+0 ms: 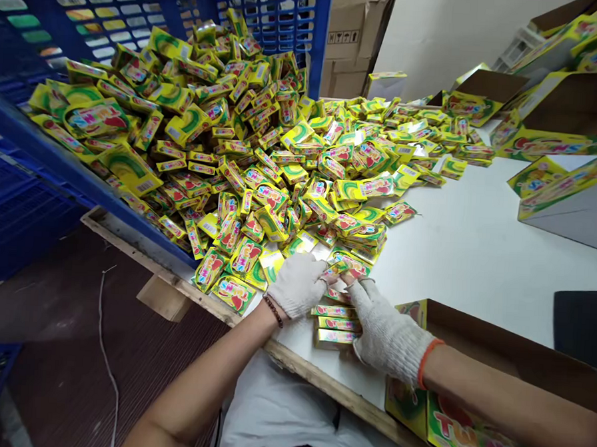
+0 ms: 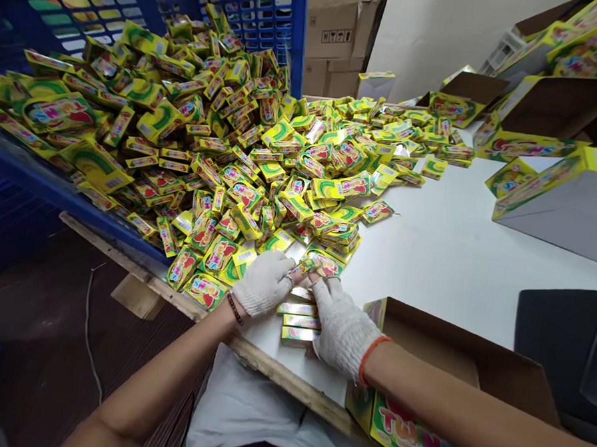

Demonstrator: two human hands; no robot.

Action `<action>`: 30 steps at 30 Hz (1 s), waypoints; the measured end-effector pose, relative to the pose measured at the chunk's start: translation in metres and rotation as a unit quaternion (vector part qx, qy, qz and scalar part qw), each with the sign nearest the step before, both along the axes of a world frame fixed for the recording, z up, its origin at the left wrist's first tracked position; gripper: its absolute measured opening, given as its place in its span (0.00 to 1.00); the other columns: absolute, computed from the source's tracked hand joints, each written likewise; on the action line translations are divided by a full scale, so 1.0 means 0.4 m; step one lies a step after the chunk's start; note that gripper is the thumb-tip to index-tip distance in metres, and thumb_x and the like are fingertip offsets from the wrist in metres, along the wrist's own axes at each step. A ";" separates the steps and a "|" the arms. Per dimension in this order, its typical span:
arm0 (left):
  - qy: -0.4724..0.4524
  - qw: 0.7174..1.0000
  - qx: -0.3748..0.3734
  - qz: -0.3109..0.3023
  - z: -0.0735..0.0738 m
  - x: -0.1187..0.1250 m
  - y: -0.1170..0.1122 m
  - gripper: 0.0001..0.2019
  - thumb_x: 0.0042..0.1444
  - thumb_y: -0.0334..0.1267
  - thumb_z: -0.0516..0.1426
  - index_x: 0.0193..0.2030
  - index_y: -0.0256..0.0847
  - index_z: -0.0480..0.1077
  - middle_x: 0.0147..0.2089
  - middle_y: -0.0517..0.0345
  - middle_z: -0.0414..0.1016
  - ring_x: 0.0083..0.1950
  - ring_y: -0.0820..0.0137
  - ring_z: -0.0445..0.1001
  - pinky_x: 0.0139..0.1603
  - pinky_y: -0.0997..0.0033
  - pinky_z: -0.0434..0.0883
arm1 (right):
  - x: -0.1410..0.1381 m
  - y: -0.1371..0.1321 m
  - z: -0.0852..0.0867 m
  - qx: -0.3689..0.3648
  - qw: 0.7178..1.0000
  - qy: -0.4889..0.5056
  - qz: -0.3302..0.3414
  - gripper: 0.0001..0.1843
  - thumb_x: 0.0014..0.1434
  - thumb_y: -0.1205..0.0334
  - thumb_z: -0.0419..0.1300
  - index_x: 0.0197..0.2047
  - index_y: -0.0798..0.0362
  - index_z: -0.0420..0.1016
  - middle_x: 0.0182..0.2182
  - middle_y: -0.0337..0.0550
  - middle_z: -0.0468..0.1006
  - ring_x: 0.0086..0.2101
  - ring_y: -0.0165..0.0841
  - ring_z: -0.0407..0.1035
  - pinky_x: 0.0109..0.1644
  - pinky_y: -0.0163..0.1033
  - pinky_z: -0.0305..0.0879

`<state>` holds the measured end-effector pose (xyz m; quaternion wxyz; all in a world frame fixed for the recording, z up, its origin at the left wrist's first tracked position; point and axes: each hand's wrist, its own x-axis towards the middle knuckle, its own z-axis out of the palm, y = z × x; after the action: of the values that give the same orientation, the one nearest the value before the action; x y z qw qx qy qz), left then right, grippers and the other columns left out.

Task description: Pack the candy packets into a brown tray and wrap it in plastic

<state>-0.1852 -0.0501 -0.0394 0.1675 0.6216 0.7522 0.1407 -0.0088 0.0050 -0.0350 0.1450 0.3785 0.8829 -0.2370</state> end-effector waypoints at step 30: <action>-0.464 0.753 0.312 0.347 -0.056 0.124 -0.066 0.27 0.67 0.60 0.43 0.56 0.45 0.70 0.56 0.50 0.75 0.59 0.62 0.74 0.57 0.64 0.73 | -0.005 0.073 0.129 0.001 0.982 0.163 0.092 0.36 0.40 0.58 0.71 0.52 0.59 0.69 0.47 0.56 0.74 0.45 0.49 0.70 0.51 0.52 0.68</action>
<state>-0.1355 -0.0765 -0.0619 0.2323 0.1940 0.6602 0.6874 -0.0108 0.0342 0.0167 0.0199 0.2522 0.9259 -0.2807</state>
